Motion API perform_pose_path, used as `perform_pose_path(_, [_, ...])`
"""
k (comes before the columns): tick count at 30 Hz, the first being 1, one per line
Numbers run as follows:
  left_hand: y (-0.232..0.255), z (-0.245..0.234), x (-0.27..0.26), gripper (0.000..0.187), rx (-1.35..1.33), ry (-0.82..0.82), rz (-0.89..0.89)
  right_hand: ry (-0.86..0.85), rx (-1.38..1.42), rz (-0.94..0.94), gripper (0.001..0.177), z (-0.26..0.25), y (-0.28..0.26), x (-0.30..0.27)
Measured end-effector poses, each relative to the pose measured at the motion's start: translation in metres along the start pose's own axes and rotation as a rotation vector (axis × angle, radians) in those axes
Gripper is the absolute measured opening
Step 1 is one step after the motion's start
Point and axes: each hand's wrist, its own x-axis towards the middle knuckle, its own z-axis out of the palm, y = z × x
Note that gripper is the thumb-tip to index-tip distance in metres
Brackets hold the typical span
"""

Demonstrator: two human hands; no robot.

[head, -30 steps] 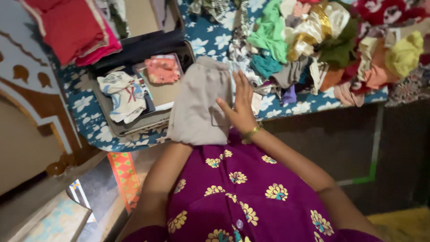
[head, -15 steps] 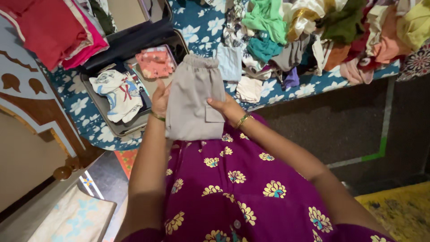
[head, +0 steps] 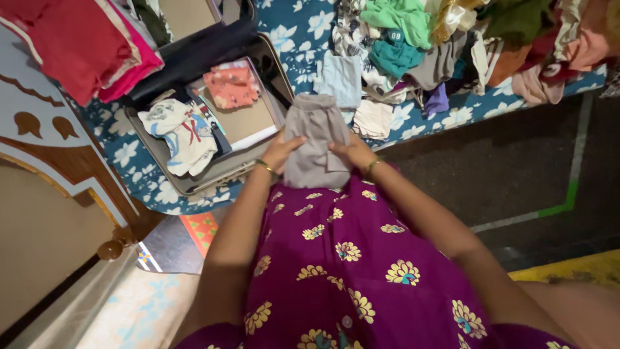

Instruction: The person folds a red t-shirt and a striped garment, placing them into an open suitcase. They then fold a grey garment and place it into the suitcase as well.

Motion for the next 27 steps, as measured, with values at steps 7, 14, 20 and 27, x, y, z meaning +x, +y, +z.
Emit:
perform_pose_path(7, [-0.031, 0.029, 0.059, 0.071, 0.227, 0.075, 0.202, 0.077, -0.08, -0.2, 0.064, -0.061, 0.01, 0.02])
perform_pose_path(14, [-0.01, 0.053, 0.101, 0.08, 0.914, 0.596, 0.056, 0.345, -0.666, -0.29, 0.063, -0.157, 0.009, 0.053])
perform_pose_path(20, [-0.034, 0.076, 0.114, 0.071, 0.971, 0.597, 0.142, 0.408, -1.438, -0.036, 0.038, -0.261, 0.004, 0.039])
perform_pose_path(27, [-0.074, 0.123, 0.109, 0.045, 0.576, 0.491, 0.118, 0.148, -1.546, 0.043, 0.064, -0.298, -0.006, 0.051])
